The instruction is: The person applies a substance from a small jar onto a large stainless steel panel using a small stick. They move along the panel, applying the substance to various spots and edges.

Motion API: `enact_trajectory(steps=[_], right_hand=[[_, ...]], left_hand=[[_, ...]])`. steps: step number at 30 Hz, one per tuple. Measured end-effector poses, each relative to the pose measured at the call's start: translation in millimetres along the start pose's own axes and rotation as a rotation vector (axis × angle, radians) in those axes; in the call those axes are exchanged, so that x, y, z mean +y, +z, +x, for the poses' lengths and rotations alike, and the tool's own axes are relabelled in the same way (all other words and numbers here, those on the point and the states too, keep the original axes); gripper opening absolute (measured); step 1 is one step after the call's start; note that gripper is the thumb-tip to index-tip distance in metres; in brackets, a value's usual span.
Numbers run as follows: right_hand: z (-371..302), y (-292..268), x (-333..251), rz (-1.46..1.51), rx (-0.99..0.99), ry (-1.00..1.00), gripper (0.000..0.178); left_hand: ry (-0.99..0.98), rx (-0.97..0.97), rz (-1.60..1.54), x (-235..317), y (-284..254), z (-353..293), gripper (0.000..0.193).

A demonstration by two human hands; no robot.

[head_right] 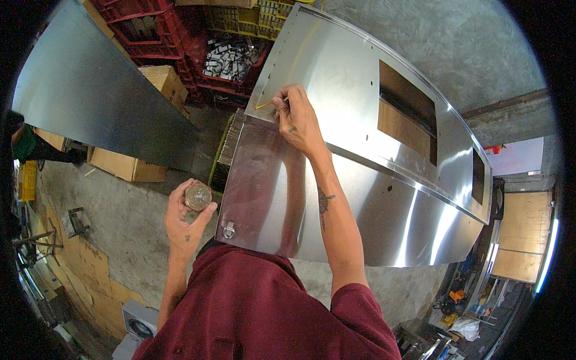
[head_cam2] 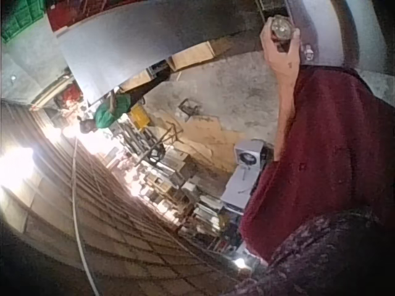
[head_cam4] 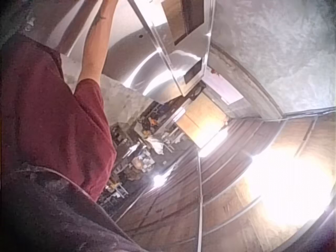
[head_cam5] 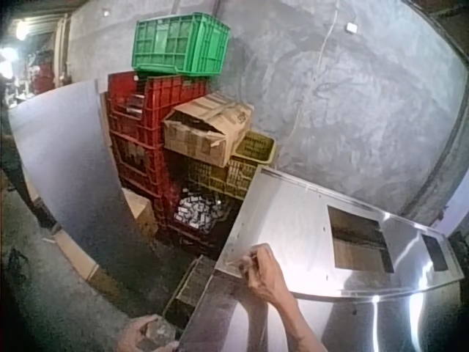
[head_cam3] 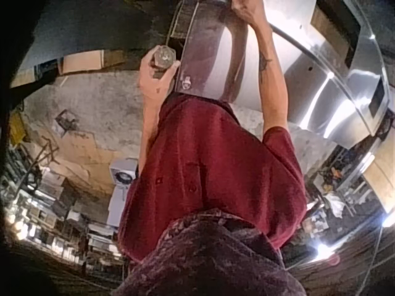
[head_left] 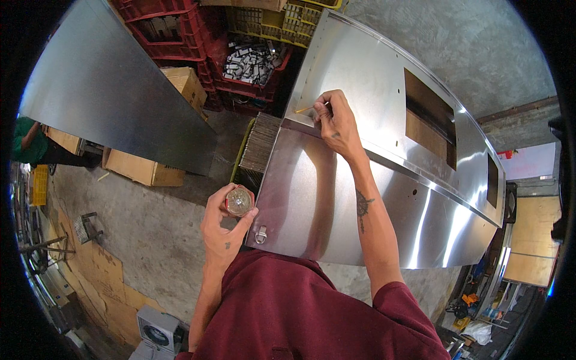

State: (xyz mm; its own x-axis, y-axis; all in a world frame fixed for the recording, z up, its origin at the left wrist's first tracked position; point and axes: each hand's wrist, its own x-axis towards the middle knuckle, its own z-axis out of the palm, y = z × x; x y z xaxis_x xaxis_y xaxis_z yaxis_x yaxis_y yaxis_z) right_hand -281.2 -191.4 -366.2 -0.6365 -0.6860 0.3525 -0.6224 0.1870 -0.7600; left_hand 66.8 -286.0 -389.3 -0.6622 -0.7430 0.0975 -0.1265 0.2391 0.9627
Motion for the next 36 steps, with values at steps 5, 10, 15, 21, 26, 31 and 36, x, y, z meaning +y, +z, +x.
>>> enact_trajectory(steps=[5,10,15,21,26,31,36], right_hand=[[0.0,-0.6,-0.3,0.019,-0.013,0.030,0.010],[-0.8,0.4,5.9,-0.058,-0.010,-0.008,0.011],[-0.7,0.7,1.7,0.033,0.013,0.023,0.012],[-0.6,-0.5,-0.3,0.083,0.025,0.005,0.013],[1.0,-2.2,-1.5,0.086,0.057,0.041,0.012],[-13.8,-5.3,-42.3,0.178,0.105,0.196,0.009],[-60.4,-12.2,-93.4,0.158,-0.019,0.011,0.010]], left_hand=[[0.010,0.005,0.004,-1.4,0.6,0.2,0.066],[0.015,-0.056,0.050,1.0,-2.8,1.0,0.069],[0.002,-0.054,0.047,2.0,-2.8,0.8,0.069],[-0.036,-0.069,0.027,6.6,-2.3,2.9,0.070],[-0.012,-0.067,0.024,12.0,1.8,5.6,0.069],[-0.003,-0.075,0.044,12.6,5.1,11.4,0.068],[0.059,-0.064,0.025,23.8,20.6,30.9,0.068]])
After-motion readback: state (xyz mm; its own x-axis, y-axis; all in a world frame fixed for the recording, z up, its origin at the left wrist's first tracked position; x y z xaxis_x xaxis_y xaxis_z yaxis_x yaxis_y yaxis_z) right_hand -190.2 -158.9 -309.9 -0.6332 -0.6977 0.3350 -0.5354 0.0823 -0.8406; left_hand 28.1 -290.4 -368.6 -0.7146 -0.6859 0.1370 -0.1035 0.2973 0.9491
